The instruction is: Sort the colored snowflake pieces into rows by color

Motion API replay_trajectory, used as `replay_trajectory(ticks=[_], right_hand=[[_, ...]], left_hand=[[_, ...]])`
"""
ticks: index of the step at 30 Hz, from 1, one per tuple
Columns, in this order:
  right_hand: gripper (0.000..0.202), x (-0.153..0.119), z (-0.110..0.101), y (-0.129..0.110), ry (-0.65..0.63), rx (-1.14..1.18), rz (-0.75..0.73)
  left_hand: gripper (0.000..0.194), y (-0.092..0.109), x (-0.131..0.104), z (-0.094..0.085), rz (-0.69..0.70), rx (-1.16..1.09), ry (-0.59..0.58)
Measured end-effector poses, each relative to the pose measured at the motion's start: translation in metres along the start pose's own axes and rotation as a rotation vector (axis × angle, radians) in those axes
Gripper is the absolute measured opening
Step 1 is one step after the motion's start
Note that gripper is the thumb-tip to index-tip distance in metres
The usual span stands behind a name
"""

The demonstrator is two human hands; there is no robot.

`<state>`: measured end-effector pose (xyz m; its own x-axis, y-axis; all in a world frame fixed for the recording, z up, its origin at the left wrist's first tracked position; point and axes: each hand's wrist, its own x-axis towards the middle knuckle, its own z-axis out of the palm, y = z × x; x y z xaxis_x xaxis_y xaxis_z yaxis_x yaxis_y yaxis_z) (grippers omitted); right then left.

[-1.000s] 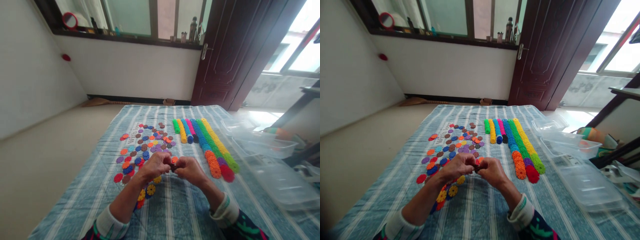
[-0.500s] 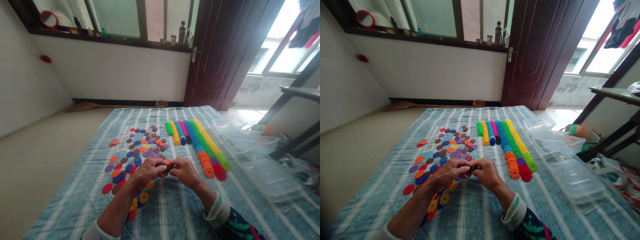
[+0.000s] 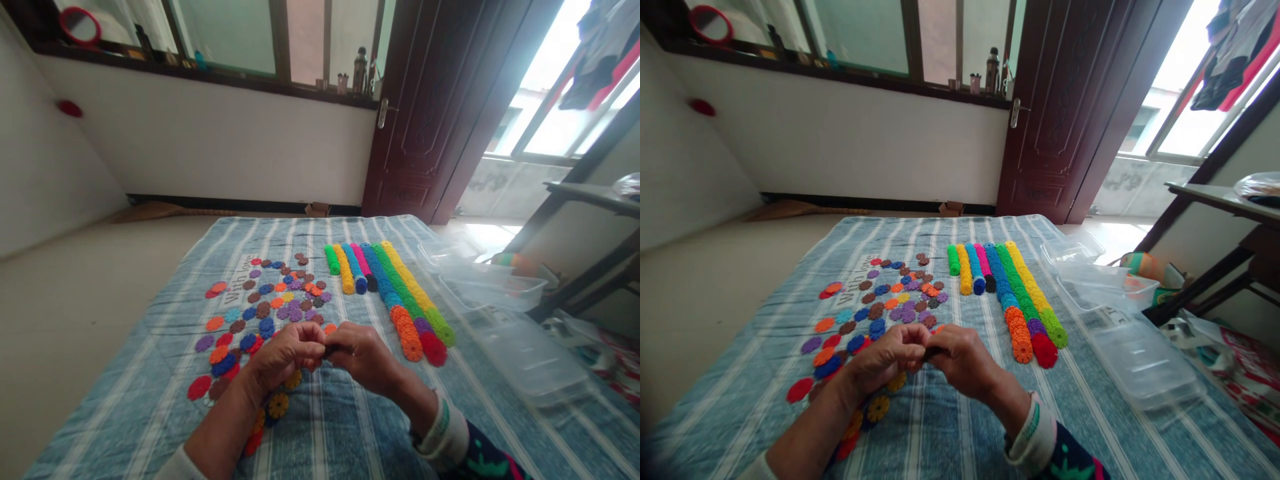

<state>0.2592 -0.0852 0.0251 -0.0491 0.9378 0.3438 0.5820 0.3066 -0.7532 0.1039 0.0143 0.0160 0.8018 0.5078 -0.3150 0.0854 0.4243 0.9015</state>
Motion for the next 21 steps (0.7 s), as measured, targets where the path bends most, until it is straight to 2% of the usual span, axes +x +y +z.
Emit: replay_trajectory(ticks=[3, 6, 8, 10, 14, 18, 21], right_hand=[[0.013, 0.01, -0.025, 0.019, -0.016, -0.095, 0.028], [0.015, 0.027, -0.058, 0.049, 0.046, -0.343, 0.166], [0.016, 0.039, -0.076, 0.069, 0.04, -0.531, 0.269], [0.017, 0.048, -0.086, 0.083, -0.017, -0.645, 0.316], [0.02, 0.062, -0.087, 0.095, -0.114, -0.729, 0.323], [0.021, 0.071, -0.082, 0.099, -0.145, -0.775, 0.328], [0.022, 0.075, -0.084, 0.102, -0.163, -0.795, 0.328]], left_hand=[[0.03, 0.003, 0.001, 0.007, -0.014, 0.172, 0.103], [0.029, 0.007, 0.004, 0.011, -0.004, 0.359, 0.253], [0.029, 0.011, 0.008, 0.014, 0.032, 0.434, 0.291], [0.027, 0.016, 0.015, 0.017, 0.072, 0.51, 0.276], [0.018, 0.031, 0.04, 0.023, 0.166, 0.707, 0.256], [0.013, 0.048, 0.08, 0.028, 0.355, 1.011, 0.306], [0.014, 0.059, 0.113, 0.033, 0.438, 1.199, 0.338]])
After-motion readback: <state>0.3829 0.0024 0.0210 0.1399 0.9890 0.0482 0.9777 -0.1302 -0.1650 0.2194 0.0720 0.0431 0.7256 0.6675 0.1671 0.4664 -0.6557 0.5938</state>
